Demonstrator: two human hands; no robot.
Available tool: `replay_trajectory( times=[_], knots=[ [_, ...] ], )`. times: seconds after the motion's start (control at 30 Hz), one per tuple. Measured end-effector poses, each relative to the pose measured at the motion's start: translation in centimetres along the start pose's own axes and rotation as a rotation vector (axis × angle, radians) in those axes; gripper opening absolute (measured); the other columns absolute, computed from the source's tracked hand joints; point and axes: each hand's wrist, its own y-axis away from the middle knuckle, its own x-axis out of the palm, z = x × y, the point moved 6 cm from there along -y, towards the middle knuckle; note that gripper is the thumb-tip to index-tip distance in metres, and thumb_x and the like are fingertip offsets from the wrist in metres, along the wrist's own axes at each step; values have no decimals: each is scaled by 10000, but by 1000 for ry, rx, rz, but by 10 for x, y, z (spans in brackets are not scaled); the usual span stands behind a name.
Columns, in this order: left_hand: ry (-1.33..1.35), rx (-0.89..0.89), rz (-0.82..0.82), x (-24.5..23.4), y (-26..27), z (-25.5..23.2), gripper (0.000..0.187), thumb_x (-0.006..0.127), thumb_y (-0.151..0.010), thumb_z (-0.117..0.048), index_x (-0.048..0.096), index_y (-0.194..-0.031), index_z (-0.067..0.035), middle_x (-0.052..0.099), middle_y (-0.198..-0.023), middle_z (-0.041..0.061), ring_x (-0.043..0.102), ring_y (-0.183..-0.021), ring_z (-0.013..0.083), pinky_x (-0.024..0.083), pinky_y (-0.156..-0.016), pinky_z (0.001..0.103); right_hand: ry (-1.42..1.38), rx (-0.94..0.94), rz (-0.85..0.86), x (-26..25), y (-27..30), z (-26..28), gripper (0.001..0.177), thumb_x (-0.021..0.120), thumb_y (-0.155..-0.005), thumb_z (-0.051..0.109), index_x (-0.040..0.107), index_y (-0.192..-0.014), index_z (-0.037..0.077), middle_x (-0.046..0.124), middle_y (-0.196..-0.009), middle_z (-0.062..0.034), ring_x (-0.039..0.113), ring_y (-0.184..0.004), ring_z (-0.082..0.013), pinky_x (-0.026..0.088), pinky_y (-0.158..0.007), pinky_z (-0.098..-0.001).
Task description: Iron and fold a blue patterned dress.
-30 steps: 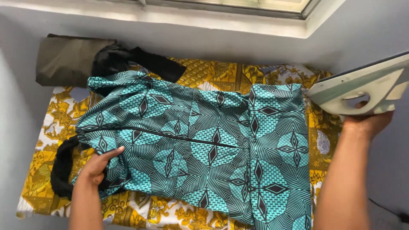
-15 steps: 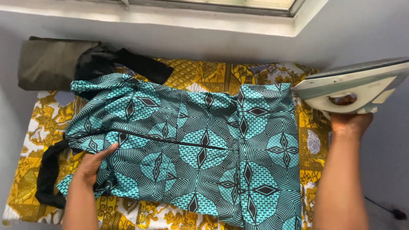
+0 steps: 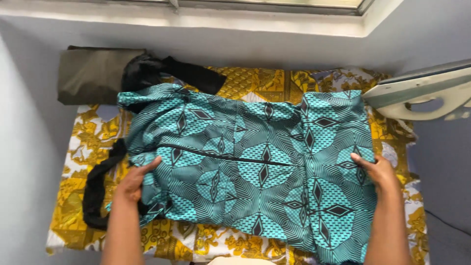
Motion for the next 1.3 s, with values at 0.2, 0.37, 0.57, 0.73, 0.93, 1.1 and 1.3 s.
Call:
replay_trajectory(
  times=[0.2,0.37,0.57,0.73,0.93,1.1,1.3],
  knots=[
    [28,357,84,31,-10,-69,575,784,-839,-174,602,-1374,-66,699,-1264,53,682,-1086,226,562,-927,429,-122,-161,-201,-43,-47,22,321,862,-875,175,733,-1152,78,719,-1000,-43,628,-823,-192,495,-702,-422],
    [64,681,112,66,-32,-137,346,785,-923,-168,688,-1220,-21,725,-1178,35,669,-1063,187,530,-983,378,-261,-406,-411,-60,-80,93,191,859,-944,97,700,-1051,92,732,-1020,2,638,-864,-148,524,-761,-375],
    [-20,665,201,85,-46,-172,416,801,-907,-323,694,-1185,-32,736,-1122,32,674,-1033,176,539,-950,362,-326,-364,-432,-48,-105,83,274,917,-917,141,714,-1094,95,748,-1107,-15,666,-963,-155,524,-867,-365],
    [-290,535,129,16,-46,-139,669,816,-854,-516,649,-1282,-30,683,-1111,60,619,-979,194,499,-871,358,237,-516,-870,-21,-34,49,541,1028,-803,224,667,-1160,36,592,-1129,-143,559,-935,-249,503,-779,-436],
    [-1227,653,-199,-22,38,-104,825,906,-668,-546,617,-1294,-93,659,-1204,123,627,-1123,286,492,-949,422,7,-667,-692,123,181,88,400,850,-910,12,661,-1256,77,498,-1249,-70,538,-1071,-182,502,-1017,-355],
    [-1607,508,-423,-78,31,-32,601,863,-719,-469,706,-1182,-119,719,-1124,144,677,-1073,371,536,-934,514,-344,-454,-2,303,304,115,317,771,-885,149,679,-1183,98,691,-1061,-39,649,-986,-160,550,-906,-310],
    [-712,385,-164,-23,75,-1,520,772,-811,-345,679,-1222,-40,711,-840,176,743,-724,351,623,-572,455,-483,-192,731,460,387,126,375,682,-925,314,665,-1253,134,712,-1136,-29,673,-1044,-131,542,-921,-289]
  ],
)
